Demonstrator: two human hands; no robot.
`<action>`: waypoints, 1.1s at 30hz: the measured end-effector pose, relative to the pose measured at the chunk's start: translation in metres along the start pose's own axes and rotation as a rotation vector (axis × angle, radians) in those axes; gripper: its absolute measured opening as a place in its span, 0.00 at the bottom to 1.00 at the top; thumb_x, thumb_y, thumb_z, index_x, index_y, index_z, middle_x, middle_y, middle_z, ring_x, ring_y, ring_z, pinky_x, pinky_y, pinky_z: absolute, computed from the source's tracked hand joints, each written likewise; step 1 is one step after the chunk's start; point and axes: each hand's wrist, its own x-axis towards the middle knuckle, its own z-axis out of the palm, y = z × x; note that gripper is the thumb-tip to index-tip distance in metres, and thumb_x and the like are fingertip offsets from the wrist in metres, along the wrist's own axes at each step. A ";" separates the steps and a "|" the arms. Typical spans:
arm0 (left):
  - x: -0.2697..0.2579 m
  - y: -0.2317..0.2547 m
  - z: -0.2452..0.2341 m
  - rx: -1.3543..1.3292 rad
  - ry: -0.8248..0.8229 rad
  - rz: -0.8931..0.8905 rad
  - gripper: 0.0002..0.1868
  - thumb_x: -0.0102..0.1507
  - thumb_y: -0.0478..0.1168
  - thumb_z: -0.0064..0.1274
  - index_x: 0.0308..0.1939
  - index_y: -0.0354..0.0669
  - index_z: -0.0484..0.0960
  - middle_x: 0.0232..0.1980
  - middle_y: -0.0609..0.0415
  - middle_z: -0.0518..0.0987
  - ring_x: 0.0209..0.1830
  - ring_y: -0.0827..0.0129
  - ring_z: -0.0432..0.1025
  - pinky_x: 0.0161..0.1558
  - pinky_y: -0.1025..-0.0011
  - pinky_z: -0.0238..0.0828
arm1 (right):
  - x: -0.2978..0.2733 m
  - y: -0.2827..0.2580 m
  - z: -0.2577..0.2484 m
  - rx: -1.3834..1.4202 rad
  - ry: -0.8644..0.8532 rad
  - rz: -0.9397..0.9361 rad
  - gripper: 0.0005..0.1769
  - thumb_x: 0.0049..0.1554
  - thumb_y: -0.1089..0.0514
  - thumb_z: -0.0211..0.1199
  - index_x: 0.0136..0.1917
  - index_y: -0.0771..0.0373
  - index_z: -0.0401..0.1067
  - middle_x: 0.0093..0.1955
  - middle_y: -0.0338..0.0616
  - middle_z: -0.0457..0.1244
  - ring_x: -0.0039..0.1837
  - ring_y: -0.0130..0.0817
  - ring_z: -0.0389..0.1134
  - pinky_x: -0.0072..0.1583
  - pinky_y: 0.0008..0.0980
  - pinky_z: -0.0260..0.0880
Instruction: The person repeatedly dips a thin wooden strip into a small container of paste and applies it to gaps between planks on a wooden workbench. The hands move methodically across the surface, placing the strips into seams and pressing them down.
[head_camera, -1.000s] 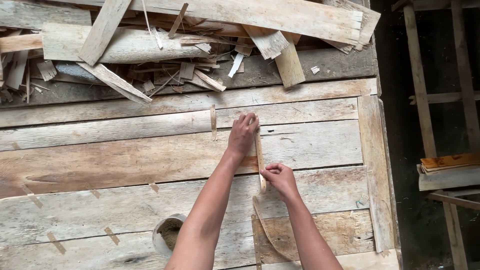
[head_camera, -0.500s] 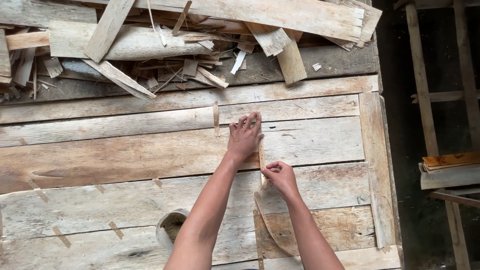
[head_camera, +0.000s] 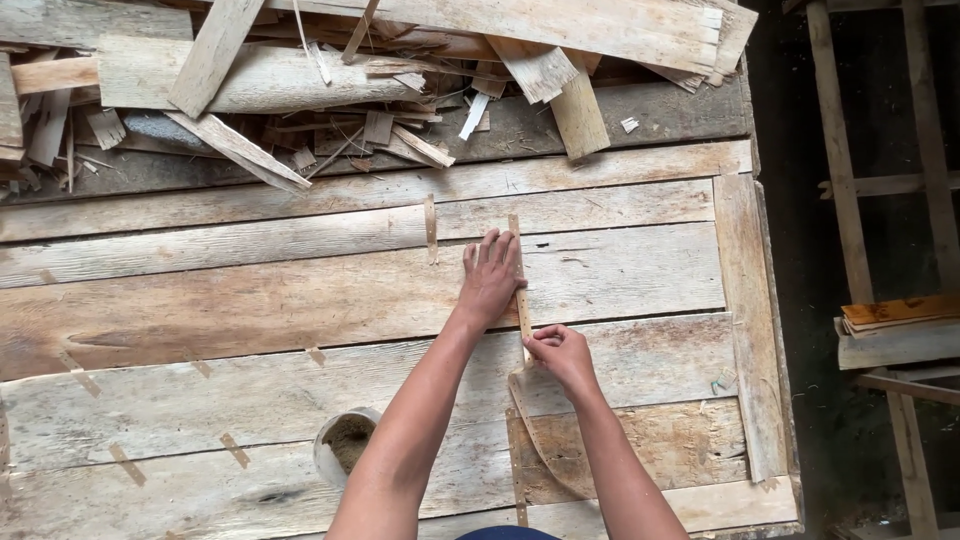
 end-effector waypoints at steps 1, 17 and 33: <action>-0.006 0.006 -0.013 0.002 0.001 -0.002 0.40 0.65 0.54 0.54 0.76 0.45 0.57 0.76 0.51 0.55 0.80 0.56 0.42 0.74 0.44 0.40 | -0.003 -0.001 0.000 0.000 -0.003 -0.001 0.21 0.49 0.60 0.75 0.53 0.70 0.74 0.43 0.48 0.71 0.42 0.28 0.71 0.43 0.24 0.77; -0.029 0.027 -0.072 -0.101 -0.250 -0.042 0.66 0.49 0.59 0.71 0.80 0.43 0.47 0.85 0.50 0.39 0.85 0.56 0.27 0.76 0.37 0.20 | -0.027 0.024 -0.007 -0.094 -0.044 0.018 0.25 0.45 0.57 0.76 0.55 0.67 0.77 0.43 0.43 0.73 0.43 0.26 0.71 0.46 0.23 0.72; -0.037 0.025 -0.028 -0.118 -0.192 -0.047 0.58 0.53 0.55 0.68 0.79 0.45 0.51 0.84 0.52 0.47 0.85 0.54 0.31 0.75 0.31 0.24 | -0.017 0.038 -0.006 -0.150 -0.029 0.043 0.24 0.44 0.57 0.76 0.53 0.68 0.77 0.43 0.49 0.73 0.44 0.32 0.75 0.46 0.27 0.76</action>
